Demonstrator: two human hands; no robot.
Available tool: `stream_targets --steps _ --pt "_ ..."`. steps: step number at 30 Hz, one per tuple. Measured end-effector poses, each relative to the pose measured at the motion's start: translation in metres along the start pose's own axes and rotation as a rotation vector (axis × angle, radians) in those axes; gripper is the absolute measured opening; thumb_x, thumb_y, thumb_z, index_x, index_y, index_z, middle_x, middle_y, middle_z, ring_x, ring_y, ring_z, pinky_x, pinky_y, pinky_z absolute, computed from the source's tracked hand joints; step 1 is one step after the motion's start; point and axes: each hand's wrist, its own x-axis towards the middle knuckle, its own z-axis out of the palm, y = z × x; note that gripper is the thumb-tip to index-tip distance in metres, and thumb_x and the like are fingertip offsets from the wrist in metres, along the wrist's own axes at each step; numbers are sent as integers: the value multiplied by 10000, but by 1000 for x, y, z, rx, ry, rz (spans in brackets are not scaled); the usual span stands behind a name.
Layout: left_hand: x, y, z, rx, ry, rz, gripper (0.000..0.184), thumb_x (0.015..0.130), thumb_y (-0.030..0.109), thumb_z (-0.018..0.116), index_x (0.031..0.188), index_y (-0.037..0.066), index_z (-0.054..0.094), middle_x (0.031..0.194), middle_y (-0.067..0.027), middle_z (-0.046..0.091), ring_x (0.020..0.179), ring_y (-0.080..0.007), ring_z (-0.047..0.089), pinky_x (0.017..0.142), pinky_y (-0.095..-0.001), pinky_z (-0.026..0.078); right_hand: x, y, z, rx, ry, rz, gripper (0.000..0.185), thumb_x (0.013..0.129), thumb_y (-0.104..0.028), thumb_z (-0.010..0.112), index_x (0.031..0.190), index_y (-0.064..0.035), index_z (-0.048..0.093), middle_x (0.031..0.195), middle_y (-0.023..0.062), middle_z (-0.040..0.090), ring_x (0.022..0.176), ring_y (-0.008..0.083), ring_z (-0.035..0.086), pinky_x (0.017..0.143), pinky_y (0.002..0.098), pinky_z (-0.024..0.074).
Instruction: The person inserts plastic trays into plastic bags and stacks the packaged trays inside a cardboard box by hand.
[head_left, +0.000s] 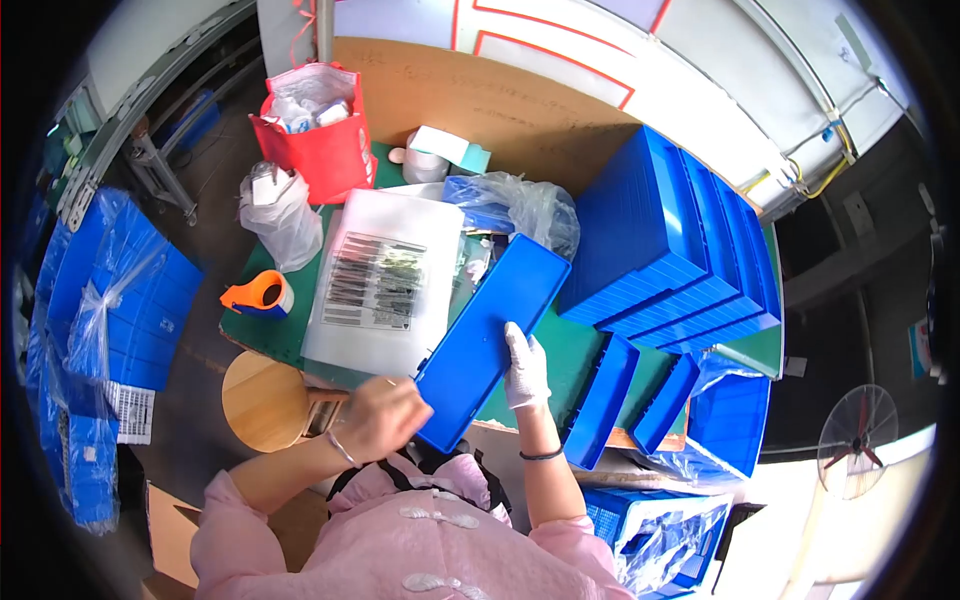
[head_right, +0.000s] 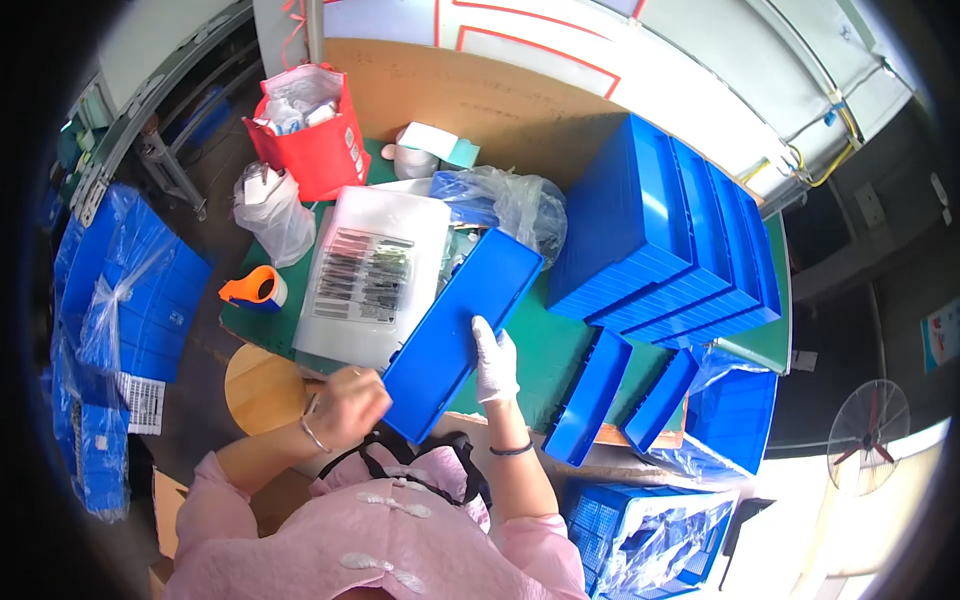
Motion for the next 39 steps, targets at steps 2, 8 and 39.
stream_targets --steps 2,8,39 --pt "0 -22 7 -28 198 -388 191 790 178 548 887 17 509 794 -111 480 685 -219 484 620 -315 407 -1 3 -17 26 3 39 325 807 -272 593 970 4 538 885 26 560 768 88 497 695 231 419" --pt "-9 -16 109 -1206 -47 -854 372 837 277 554 1017 -24 432 891 -69 516 764 -99 482 701 -251 423 0 22 -37 27 53 146 354 805 -318 592 977 -13 542 848 2 545 751 76 483 661 216 406" --pt "68 -103 -39 65 104 -78 231 723 132 595 915 30 518 1008 -113 487 927 -287 495 784 -345 412 -77 18 -131 -172 -343 375 374 717 -235 683 975 -4 543 851 7 565 766 108 517 706 252 416"
